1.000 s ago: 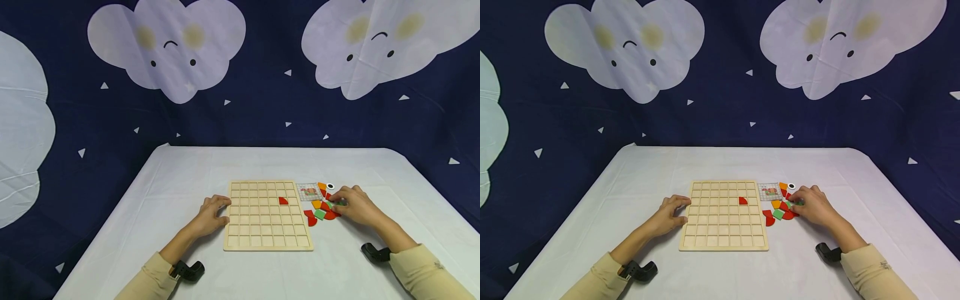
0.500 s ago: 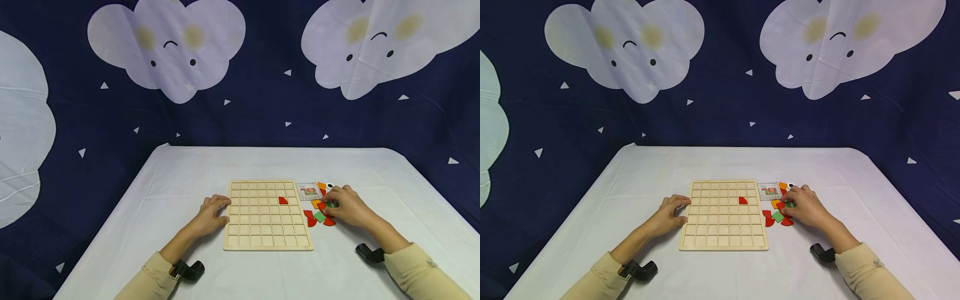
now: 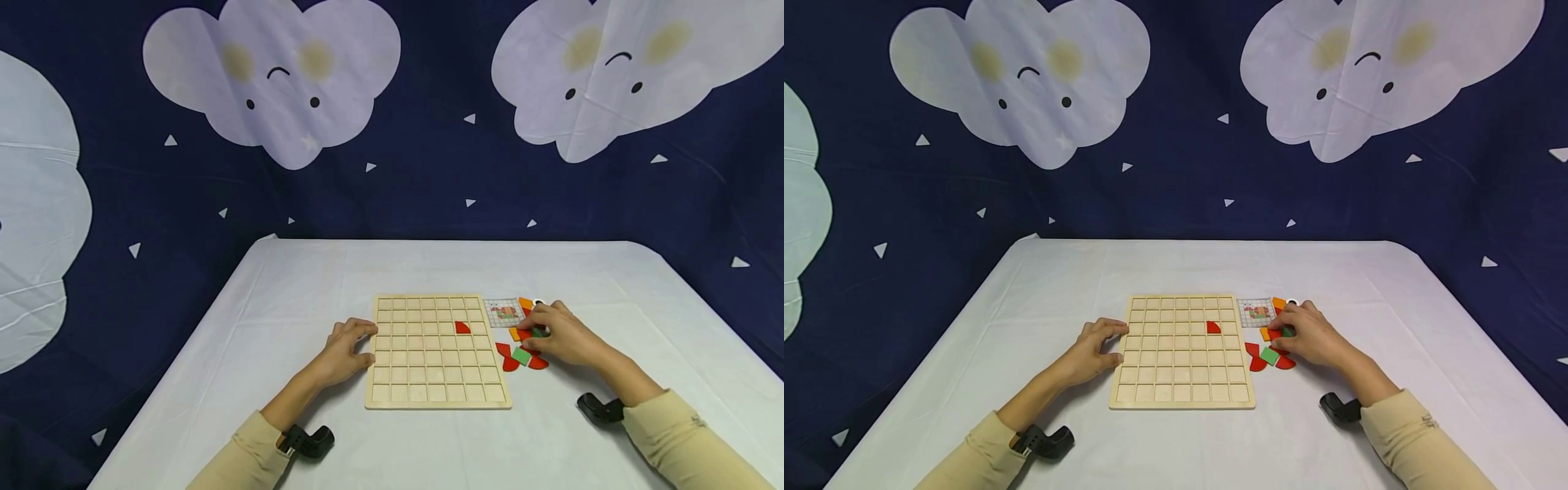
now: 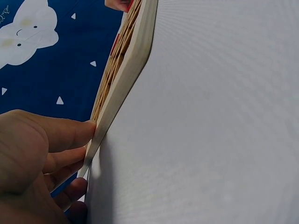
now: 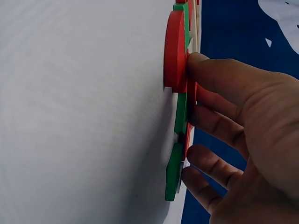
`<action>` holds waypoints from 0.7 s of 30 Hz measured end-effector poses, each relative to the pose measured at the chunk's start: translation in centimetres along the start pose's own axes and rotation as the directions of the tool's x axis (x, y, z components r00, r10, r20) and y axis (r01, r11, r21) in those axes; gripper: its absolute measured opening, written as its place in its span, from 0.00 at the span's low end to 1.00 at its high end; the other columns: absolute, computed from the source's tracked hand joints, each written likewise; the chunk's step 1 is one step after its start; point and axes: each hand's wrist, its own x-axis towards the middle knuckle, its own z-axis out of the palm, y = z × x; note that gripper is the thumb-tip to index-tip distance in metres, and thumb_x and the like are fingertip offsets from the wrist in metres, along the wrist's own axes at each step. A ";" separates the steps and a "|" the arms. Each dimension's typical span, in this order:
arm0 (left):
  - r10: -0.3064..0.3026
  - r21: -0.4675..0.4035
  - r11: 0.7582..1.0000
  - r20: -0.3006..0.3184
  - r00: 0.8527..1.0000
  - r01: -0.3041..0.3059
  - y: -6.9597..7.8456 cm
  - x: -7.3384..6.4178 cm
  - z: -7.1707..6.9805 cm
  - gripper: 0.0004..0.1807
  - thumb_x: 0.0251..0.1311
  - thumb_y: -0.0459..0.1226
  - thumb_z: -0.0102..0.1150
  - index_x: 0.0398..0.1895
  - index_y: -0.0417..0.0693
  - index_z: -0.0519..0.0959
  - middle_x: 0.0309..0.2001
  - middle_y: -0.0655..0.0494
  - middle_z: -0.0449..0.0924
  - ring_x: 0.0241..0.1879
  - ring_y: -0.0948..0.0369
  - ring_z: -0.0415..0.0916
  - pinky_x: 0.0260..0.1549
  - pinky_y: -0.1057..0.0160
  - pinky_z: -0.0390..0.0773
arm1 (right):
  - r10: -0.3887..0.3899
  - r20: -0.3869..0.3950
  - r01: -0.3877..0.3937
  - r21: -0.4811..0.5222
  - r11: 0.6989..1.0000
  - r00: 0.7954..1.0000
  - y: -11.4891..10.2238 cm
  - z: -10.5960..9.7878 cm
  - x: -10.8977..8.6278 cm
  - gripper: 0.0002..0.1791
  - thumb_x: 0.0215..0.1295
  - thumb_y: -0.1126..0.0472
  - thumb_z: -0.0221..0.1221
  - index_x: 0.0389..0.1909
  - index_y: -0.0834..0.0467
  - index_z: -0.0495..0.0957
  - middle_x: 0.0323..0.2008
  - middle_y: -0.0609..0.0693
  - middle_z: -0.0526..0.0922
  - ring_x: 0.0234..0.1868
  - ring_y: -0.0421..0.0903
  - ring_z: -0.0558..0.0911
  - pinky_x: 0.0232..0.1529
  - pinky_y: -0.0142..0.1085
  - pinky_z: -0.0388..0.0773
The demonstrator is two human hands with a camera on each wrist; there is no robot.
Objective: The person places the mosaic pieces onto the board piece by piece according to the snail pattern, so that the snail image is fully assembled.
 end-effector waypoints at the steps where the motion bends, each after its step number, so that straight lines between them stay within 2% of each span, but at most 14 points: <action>1: 0.001 -0.001 1.000 0.001 1.000 -0.001 0.0 0.0 0.0 0.25 0.52 0.32 0.63 0.57 0.43 0.75 0.60 0.55 0.69 0.56 0.55 0.59 0.53 0.51 0.60 | 0.000 -0.002 0.000 0.004 1.000 1.000 0.0 0.0 0.0 0.14 0.52 0.53 0.68 0.41 0.50 0.84 0.41 0.47 0.79 0.41 0.45 0.65 0.38 0.36 0.63; 8: 0.002 -0.003 1.000 0.003 1.000 -0.002 0.0 0.0 0.0 0.25 0.52 0.32 0.63 0.57 0.43 0.75 0.60 0.54 0.69 0.56 0.55 0.59 0.53 0.51 0.60 | -0.007 -0.044 0.008 0.016 1.000 0.999 -0.9 -0.1 0.0 0.13 0.51 0.52 0.69 0.38 0.50 0.84 0.39 0.46 0.79 0.41 0.44 0.65 0.39 0.36 0.64; 16: 0.000 0.001 1.000 0.001 1.000 0.000 -0.1 0.0 0.0 0.25 0.52 0.32 0.63 0.57 0.43 0.75 0.60 0.55 0.69 0.56 0.55 0.59 0.53 0.50 0.60 | -0.101 -0.076 0.105 0.061 0.993 0.992 -3.8 0.8 0.8 0.12 0.51 0.53 0.68 0.37 0.51 0.83 0.40 0.45 0.80 0.42 0.43 0.66 0.40 0.38 0.66; 21: 0.001 -0.002 1.000 -0.001 1.000 -0.001 -0.1 0.0 0.0 0.25 0.52 0.32 0.63 0.57 0.42 0.75 0.60 0.55 0.69 0.56 0.55 0.59 0.53 0.51 0.59 | -0.101 -0.073 0.106 0.077 0.991 0.992 -5.8 1.8 1.7 0.12 0.50 0.50 0.69 0.36 0.48 0.83 0.40 0.43 0.80 0.44 0.43 0.68 0.42 0.39 0.67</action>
